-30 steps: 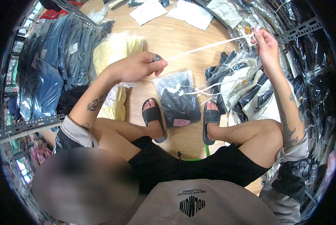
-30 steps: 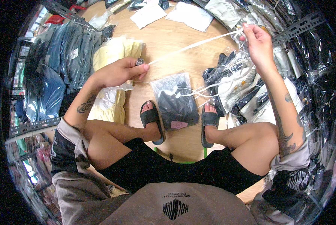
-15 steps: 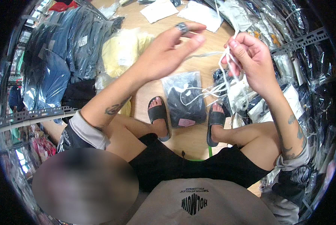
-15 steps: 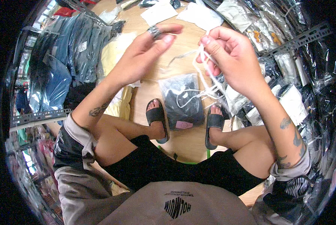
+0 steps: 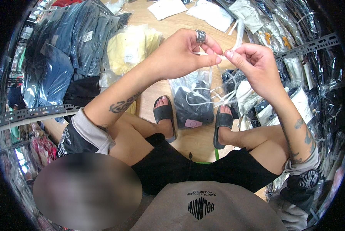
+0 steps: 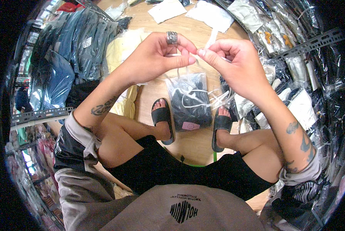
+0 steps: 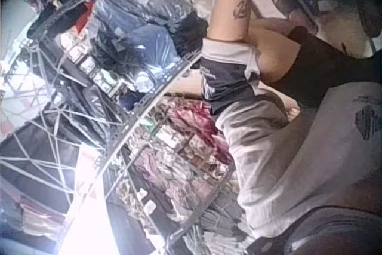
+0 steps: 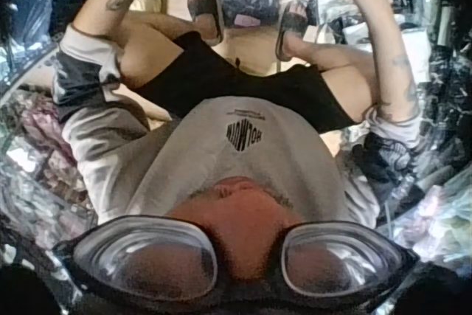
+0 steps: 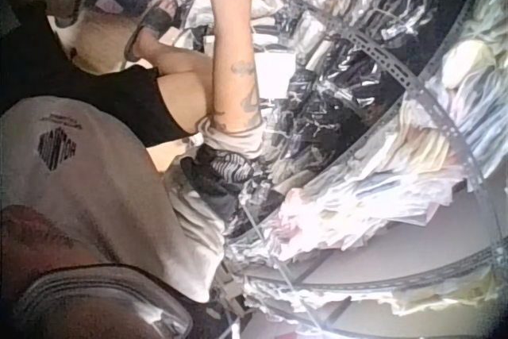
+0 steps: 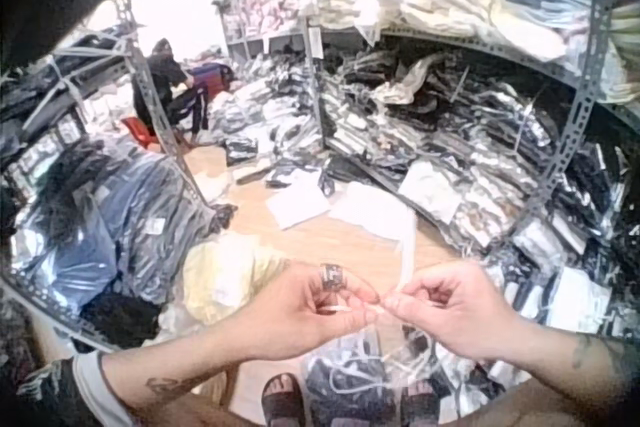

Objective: The person sits on the floor in a stockroom and ties a white elastic band around a bundle of packaged clothing. They repeatedly wrap and knot the band to secure the bundle.

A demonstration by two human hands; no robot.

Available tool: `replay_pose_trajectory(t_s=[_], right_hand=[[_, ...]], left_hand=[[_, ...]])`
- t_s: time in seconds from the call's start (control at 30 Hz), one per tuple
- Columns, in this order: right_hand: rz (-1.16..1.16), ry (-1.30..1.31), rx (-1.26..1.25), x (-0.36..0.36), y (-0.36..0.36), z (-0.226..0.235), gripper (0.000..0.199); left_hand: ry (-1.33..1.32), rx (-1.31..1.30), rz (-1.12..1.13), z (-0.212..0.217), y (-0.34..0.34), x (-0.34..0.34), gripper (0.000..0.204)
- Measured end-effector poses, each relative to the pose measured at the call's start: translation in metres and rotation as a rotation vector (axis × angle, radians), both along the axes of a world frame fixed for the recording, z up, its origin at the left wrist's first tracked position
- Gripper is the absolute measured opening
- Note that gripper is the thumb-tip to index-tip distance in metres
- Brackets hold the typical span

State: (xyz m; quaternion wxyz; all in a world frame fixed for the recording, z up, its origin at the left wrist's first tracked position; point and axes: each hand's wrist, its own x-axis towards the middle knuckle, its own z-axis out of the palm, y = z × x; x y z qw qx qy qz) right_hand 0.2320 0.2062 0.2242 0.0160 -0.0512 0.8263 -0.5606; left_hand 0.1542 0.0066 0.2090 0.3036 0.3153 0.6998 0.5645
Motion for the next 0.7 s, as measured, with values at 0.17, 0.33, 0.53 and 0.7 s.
replay_pose_trajectory(t_s=[0.17, 0.33, 0.53, 0.7], right_hand=[[0.050, -0.091, 0.189, -0.004, 0.007, -0.001, 0.024], [0.021, -0.010, -0.050, -0.004, 0.002, -0.011, 0.024], [0.024, -0.101, -0.023, -0.001, 0.003, -0.002, 0.024], [0.179, -0.213, 0.197, -0.004, 0.017, 0.008, 0.023]], left_hand=[[0.184, -0.075, -0.153, -0.012, -0.002, 0.003, 0.014], [0.080, -0.095, -0.125, -0.017, -0.001, -0.003, 0.014], [0.002, -0.084, -0.141, -0.011, 0.001, -0.001, 0.014], [-0.206, 0.051, -0.048, -0.011, -0.001, -0.002, 0.013]])
